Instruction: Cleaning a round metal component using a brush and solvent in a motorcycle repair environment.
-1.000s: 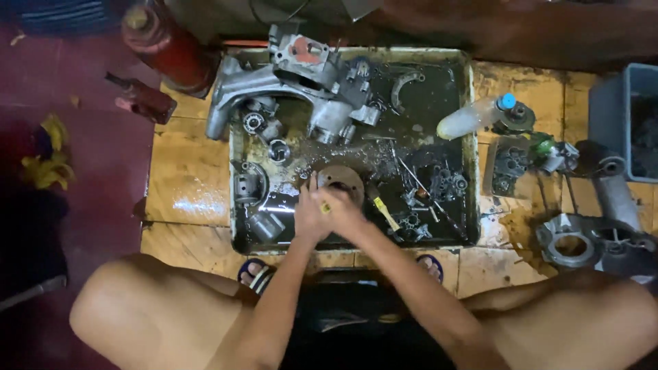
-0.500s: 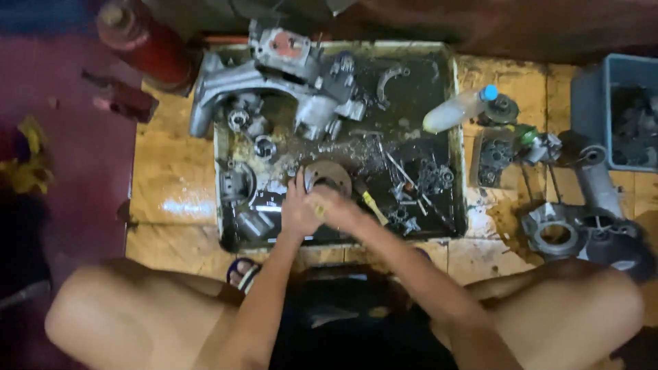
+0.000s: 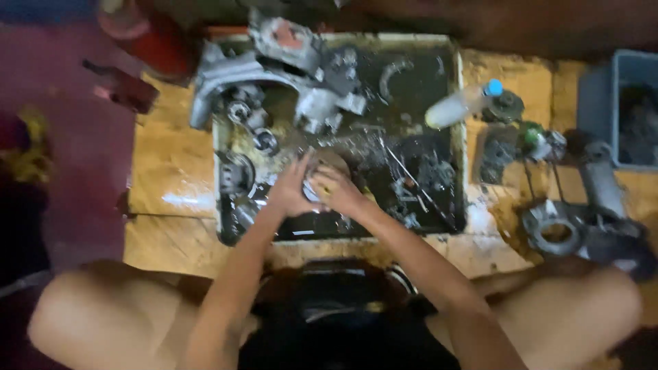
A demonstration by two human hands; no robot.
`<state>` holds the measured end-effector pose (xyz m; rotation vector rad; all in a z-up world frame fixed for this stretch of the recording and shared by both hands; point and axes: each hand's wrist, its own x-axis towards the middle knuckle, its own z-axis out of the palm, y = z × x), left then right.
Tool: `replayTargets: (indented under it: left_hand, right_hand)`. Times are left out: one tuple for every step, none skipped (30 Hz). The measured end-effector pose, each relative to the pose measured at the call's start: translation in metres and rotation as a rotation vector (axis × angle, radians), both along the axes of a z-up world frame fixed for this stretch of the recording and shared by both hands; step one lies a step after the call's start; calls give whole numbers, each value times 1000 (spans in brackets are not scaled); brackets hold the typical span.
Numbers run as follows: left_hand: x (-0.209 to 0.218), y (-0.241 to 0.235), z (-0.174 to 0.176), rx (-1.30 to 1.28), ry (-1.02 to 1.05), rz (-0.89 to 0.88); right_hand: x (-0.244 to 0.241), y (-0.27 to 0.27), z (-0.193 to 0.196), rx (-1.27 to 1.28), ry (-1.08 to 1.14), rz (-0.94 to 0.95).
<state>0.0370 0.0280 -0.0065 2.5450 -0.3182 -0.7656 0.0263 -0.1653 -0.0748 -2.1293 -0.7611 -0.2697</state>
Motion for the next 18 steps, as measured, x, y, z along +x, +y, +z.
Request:
replayTargets:
  left_hand:
    - [-4,-2,-32,2,-7,-11]
    - [-6,-4,-63,81,-108,-108]
    - [8,3,-90,171,-227,-205]
    - [14,10,-63,185,-253,-216]
    - [8,9,-39,81,-187,-164]
    - [0,7,-18,-22,-119,-114]
    - [0,1,-3,-31,-110,-119]
    - [0,-3,10,62,-197,-176]
    - [7,-1,26,166,-293,-222]
    - [10,2,16,168,-294,-217]
    - [14,5,6,177,-234,-249]
    - [18,8,-4,186,-174,-281]
    - [18,8,2,177,-160,-285]
    - [19,8,8,203,-131,-300]
    - [36,8,15,235,-127,-311]
    - [44,0,-4,230,-137,-312]
    - [46,2,-21,318,-127,-365]
    - [47,5,-37,406,-114,-418]
  right_hand:
    - [-14,13,46,2,-7,-11]
    - [-27,25,93,141,361,47]
    - [-27,43,142,293,708,114]
    - [-15,38,110,306,680,111]
    - [-14,27,78,215,440,104]
    - [-14,15,45,119,201,93]
    - [-13,15,60,111,211,86]
    - [-11,17,75,46,28,105]
    - [-1,25,90,-12,-165,135]
    - [-5,29,84,-11,-166,141]
    - [-7,33,78,231,67,208]
    - [-9,36,73,468,304,272]
    - [4,28,54,465,320,264]
    - [16,20,35,295,104,218]
    - [47,11,17,120,-134,176]
    - [36,13,50,113,-143,175]
    - [21,24,83,42,-207,223]
    - [6,35,116,-29,-273,270]
